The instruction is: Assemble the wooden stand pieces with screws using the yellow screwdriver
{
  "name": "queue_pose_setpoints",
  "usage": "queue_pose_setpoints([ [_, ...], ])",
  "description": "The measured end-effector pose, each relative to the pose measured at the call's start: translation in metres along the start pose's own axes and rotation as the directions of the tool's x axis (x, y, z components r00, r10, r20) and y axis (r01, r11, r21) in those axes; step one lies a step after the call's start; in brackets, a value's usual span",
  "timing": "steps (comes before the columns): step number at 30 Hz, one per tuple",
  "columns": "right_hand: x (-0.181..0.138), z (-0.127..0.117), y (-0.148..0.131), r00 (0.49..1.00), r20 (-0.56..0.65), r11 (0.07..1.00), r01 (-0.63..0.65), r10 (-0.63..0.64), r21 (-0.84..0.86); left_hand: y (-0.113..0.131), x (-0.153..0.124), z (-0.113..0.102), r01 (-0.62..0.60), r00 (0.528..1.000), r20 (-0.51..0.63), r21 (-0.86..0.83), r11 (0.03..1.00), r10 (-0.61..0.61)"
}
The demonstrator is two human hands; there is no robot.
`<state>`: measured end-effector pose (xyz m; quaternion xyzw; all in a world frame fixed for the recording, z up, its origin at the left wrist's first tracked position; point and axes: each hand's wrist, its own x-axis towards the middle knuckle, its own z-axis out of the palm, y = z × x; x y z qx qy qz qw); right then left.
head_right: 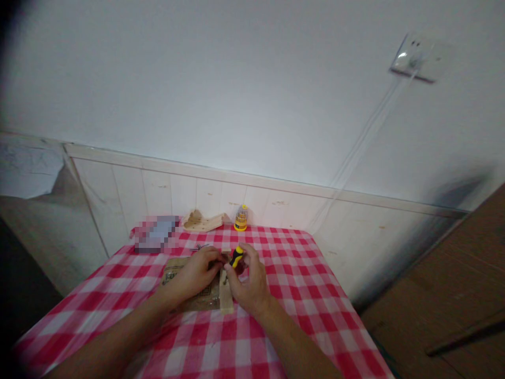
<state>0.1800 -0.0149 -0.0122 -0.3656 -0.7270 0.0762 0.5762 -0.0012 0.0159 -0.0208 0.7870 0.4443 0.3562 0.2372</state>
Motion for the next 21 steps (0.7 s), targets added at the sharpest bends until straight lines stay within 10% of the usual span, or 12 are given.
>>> queue_pose_setpoints([
  [21, 0.0004, 0.0023, 0.0033, 0.996, 0.094, 1.0, 0.003, -0.001, -0.02, 0.0015, -0.0007, 0.0001, 0.01, 1.0, -0.005, -0.003, 1.0, -0.01],
])
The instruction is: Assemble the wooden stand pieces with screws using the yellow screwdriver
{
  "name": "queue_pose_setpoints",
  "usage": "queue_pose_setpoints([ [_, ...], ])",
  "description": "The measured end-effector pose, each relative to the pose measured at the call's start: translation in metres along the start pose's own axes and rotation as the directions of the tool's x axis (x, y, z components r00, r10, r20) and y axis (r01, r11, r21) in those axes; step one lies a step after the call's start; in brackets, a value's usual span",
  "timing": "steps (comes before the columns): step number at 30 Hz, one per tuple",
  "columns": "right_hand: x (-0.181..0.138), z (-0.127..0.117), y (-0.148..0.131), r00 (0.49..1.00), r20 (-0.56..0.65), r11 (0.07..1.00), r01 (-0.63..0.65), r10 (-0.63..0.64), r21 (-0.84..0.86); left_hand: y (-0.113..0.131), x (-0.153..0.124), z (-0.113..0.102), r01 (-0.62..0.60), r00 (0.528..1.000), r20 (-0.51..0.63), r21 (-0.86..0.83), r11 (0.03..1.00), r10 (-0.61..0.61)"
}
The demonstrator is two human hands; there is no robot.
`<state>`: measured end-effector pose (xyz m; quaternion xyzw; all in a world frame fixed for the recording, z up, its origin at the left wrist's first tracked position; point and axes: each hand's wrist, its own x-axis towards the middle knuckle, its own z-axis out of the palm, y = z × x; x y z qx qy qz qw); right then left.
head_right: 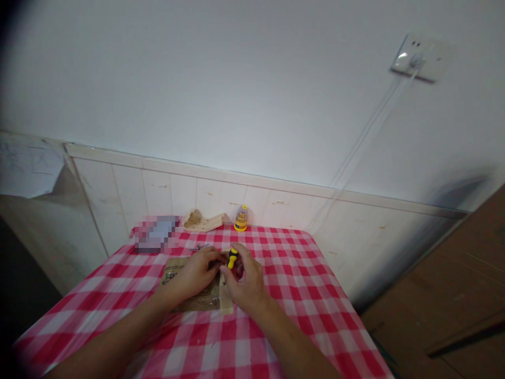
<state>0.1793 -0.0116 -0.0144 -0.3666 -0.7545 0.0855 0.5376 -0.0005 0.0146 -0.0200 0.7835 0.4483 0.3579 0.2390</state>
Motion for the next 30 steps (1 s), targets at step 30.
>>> queue_pose_setpoints([
  [30, -0.0057, -0.0016, 0.0057, 0.998, 0.048, 0.996, -0.032, 0.028, 0.085, -0.0009, 0.001, -0.0005, -0.015, 1.0, 0.002, 0.014, 1.0, 0.015],
])
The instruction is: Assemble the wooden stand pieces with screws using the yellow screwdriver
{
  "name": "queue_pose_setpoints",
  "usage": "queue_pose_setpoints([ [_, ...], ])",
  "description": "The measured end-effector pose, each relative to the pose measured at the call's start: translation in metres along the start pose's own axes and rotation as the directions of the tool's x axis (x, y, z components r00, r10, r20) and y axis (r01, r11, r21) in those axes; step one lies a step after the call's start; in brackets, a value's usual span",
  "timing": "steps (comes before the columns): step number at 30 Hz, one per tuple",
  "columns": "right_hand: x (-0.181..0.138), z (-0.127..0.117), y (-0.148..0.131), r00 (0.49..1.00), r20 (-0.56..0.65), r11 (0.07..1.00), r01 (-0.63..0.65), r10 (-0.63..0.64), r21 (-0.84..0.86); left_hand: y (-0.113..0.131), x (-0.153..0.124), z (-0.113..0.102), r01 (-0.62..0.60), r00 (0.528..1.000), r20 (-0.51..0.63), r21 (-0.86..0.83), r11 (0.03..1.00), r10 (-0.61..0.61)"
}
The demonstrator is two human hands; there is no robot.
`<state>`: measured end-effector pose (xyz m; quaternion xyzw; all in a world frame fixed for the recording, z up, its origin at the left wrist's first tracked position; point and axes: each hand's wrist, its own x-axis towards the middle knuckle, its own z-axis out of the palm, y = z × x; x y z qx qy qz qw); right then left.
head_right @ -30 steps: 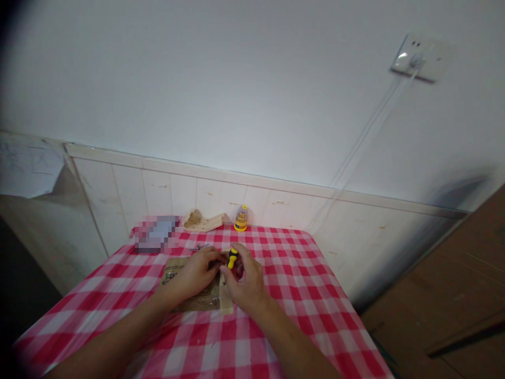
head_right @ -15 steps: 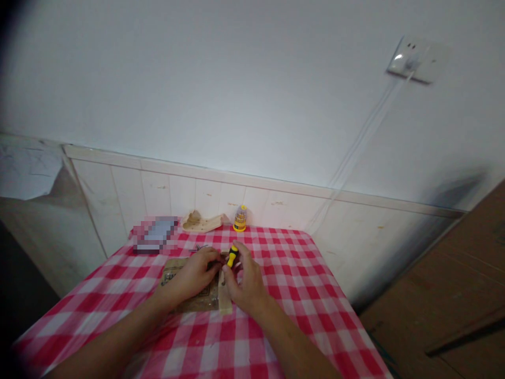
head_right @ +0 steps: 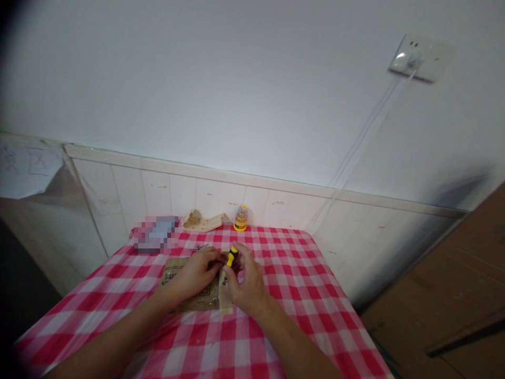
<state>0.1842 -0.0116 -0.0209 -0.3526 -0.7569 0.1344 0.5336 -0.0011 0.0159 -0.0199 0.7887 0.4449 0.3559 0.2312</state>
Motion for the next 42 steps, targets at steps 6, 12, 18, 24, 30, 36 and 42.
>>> queue_pose_setpoints([
  [6, 0.0, 0.002, 0.003, 1.0, -0.026, 1.0, -0.001, 0.001, -0.006, 0.001, 0.0, 0.0, -0.005, 1.0, -0.002, 0.001, 1.0, 0.005],
  [12, 0.002, 0.002, 0.0, 0.999, -0.032, 1.0, 0.008, -0.008, -0.02, 0.001, 0.0, 0.0, -0.007, 1.0, 0.012, 0.01, 1.0, 0.007],
  [18, 0.002, 0.001, -0.002, 0.999, -0.047, 0.999, 0.016, -0.018, -0.044, 0.0, 0.0, -0.001, 0.016, 1.0, 0.026, 0.005, 1.0, -0.016],
  [24, 0.002, 0.002, -0.001, 0.998, -0.053, 0.998, 0.041, -0.044, -0.04, 0.0, 0.0, 0.001, 0.003, 1.0, 0.01, 0.01, 1.0, -0.003],
  [30, 0.007, 0.004, 0.008, 0.975, -0.197, 0.993, -0.085, 0.1, 0.085, 0.001, -0.001, 0.0, -0.013, 1.0, 0.01, 0.011, 1.0, 0.013],
  [36, 0.005, 0.009, 0.017, 0.987, -0.117, 0.994, -0.104, 0.107, 0.035, 0.003, -0.001, -0.002, -0.042, 0.999, 0.013, 0.014, 0.999, 0.042],
  [42, 0.005, 0.01, 0.018, 0.995, -0.064, 0.996, -0.08, 0.082, 0.045, 0.003, -0.001, -0.002, -0.032, 0.999, 0.028, 0.003, 0.999, 0.031],
])
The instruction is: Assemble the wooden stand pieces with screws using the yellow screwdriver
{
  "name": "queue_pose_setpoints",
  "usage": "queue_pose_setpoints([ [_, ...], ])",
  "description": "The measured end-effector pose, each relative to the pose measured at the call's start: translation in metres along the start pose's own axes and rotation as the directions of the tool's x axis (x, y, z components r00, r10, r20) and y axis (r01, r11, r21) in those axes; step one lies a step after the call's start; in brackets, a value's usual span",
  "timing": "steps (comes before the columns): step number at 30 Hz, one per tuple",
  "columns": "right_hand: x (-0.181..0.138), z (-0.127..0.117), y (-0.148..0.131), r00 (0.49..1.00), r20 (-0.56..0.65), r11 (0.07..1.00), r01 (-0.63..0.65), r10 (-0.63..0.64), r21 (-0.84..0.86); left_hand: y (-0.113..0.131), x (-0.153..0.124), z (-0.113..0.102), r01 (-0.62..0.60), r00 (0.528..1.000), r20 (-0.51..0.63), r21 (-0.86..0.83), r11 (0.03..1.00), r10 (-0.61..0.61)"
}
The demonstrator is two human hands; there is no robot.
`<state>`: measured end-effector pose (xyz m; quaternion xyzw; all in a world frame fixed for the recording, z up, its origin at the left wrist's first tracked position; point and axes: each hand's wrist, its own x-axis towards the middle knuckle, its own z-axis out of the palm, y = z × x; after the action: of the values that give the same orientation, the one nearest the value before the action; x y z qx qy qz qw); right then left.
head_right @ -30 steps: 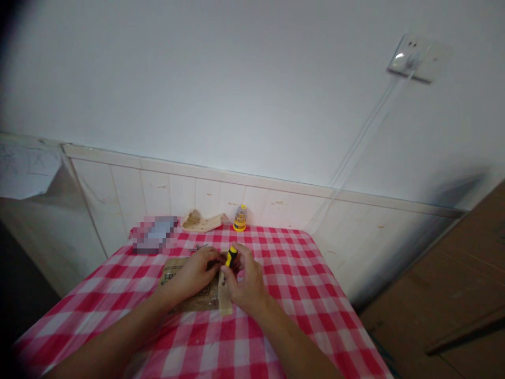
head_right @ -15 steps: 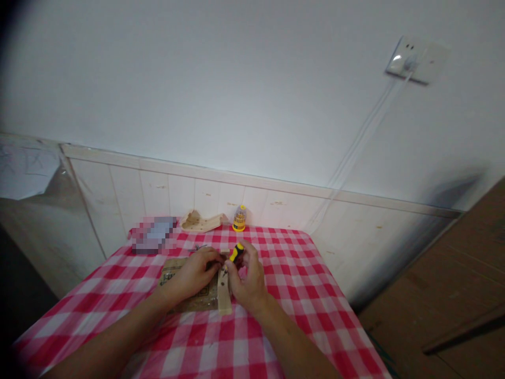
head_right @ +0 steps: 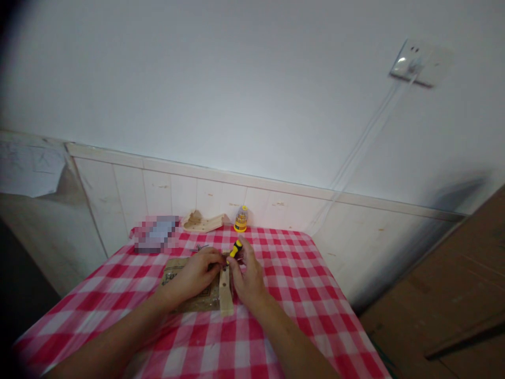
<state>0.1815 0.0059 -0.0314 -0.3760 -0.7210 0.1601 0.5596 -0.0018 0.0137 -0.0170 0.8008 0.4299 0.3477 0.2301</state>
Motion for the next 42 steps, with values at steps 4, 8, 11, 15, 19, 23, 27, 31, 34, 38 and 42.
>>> queue_pose_setpoints([
  [4, 0.0007, -0.0014, -0.0044, 0.999, 0.033, 1.0, -0.002, 0.002, -0.005, -0.0018, -0.001, 0.0009, 0.0, 1.0, 0.005, -0.009, 1.0, 0.0],
  [8, 0.0006, -0.0009, -0.0065, 0.997, 0.074, 1.0, 0.004, -0.003, -0.017, -0.0037, -0.0015, 0.0024, 0.008, 1.0, -0.008, -0.011, 1.0, -0.008],
  [11, 0.0007, -0.0001, -0.0067, 0.996, 0.086, 1.0, 0.007, -0.008, 0.002, -0.0043, -0.001, 0.0028, 0.007, 1.0, -0.005, -0.011, 1.0, -0.007],
  [15, 0.0011, -0.0004, -0.0077, 0.995, 0.1, 0.999, -0.006, 0.001, 0.051, -0.0043, -0.0004, 0.0026, 0.004, 1.0, 0.003, -0.015, 1.0, -0.004],
  [19, 0.0009, -0.0005, -0.008, 0.996, 0.09, 0.996, -0.016, 0.008, 0.085, -0.0052, -0.0005, 0.0028, 0.001, 1.0, 0.001, -0.033, 0.999, -0.001],
  [23, -0.0003, 0.0005, -0.006, 0.996, 0.089, 0.993, -0.028, 0.018, 0.111, -0.0063, -0.0004, 0.0023, 0.002, 1.0, 0.0, -0.048, 0.999, -0.002],
  [27, -0.0004, 0.0011, -0.0034, 0.995, 0.095, 0.993, -0.023, 0.012, 0.119, -0.0067, 0.0001, 0.0025, 0.012, 1.0, 0.003, -0.038, 0.999, -0.012],
  [31, 0.0013, 0.001, -0.0027, 0.997, 0.077, 0.996, -0.012, 0.005, 0.089, -0.0087, 0.0006, 0.0048, 0.015, 1.0, -0.01, -0.035, 0.999, -0.016],
  [34, 0.0025, 0.0011, -0.0035, 0.999, 0.054, 0.998, -0.01, 0.006, 0.065, -0.0097, 0.0005, 0.0059, 0.012, 1.0, -0.015, -0.034, 0.999, -0.013],
  [38, 0.0041, 0.0009, -0.0059, 1.0, 0.02, 0.999, -0.004, 0.003, 0.044, -0.0082, 0.0003, 0.0047, 0.015, 1.0, -0.006, -0.026, 1.0, -0.015],
  [42, 0.0058, -0.0002, -0.0092, 1.0, -0.004, 1.0, -0.004, 0.004, 0.02, -0.0058, 0.0007, 0.0029, 0.016, 1.0, 0.002, -0.013, 1.0, -0.016],
])
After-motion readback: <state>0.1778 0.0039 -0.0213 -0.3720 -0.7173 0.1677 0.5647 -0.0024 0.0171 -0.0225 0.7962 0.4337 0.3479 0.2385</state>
